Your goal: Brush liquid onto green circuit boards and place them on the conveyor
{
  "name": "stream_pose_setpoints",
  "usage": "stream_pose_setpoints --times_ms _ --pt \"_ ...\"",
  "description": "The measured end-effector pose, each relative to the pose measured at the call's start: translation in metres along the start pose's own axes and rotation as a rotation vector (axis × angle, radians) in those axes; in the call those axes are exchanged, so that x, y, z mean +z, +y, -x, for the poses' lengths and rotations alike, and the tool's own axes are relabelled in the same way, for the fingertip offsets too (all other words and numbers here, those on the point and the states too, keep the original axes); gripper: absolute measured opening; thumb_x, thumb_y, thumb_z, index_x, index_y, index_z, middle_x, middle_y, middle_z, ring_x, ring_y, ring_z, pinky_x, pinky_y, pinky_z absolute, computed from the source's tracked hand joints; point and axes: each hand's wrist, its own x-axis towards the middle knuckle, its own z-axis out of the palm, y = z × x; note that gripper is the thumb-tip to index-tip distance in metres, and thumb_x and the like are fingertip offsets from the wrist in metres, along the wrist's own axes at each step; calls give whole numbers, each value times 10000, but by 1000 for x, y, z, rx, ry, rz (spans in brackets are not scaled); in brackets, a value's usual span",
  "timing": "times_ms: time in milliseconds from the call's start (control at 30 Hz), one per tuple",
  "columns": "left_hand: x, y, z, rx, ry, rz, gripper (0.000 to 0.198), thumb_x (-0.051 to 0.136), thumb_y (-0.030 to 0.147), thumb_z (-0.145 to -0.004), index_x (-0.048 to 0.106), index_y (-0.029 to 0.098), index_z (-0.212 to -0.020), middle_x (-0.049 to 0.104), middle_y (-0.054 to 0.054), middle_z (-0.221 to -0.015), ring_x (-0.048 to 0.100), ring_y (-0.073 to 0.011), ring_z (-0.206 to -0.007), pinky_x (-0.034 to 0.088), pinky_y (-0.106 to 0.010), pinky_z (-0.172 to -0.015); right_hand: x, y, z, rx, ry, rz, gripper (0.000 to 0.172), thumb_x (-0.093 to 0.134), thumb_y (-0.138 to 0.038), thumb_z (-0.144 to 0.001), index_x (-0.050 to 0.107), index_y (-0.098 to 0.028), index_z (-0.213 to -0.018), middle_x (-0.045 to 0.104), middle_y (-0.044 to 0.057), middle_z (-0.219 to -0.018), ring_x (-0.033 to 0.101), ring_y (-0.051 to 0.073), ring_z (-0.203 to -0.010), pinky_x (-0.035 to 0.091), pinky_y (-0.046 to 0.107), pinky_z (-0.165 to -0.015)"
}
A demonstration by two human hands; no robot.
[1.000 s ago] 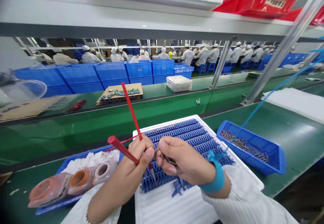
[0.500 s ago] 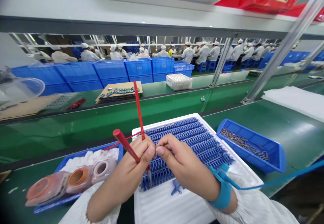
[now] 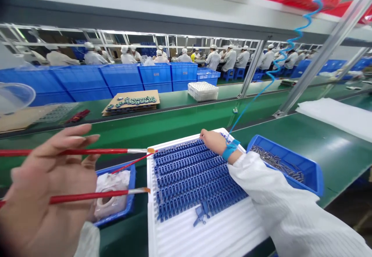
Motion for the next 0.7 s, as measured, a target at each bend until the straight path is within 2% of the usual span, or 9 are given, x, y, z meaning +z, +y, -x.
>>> stream_pose_setpoints --times_ms 100,300,467,700 --pt "8 8 4 -28 82 -16 302 506 491 -871 669 241 -922 595 0 -1125 450 -244 -1246 290 -391 -1122 5 -3 -8 8 -66 96 159 552 -219 -1061 572 -69 -1112 528 70 -967 552 189 -916 500 356 -878" --pt "11 7 5 -8 87 -3 265 485 429 -893 680 249 -885 609 4 -1096 498 -226 -1193 365 -354 -1084 7 -7 -17 -5 -157 200 192 552 -250 -1066 566 -67 -1122 524 77 -985 552 191 -917 508 350 -864" --pt "12 7 4 -20 102 -3 238 515 427 -874 687 266 -836 619 15 -1074 504 -226 -1172 399 -340 -1063 10 -7 -18 -11 -165 241 204 541 -261 -1071 559 -70 -1139 521 79 -994 550 193 -920 508 351 -864" --pt "15 7 5 -15 108 -14 252 471 389 -905 680 261 -849 614 13 -1083 486 -221 -1204 373 -352 -1090 10 -5 -18 -14 -160 269 216 536 -271 -1074 551 -70 -1152 520 79 -990 551 191 -907 509 347 -855"
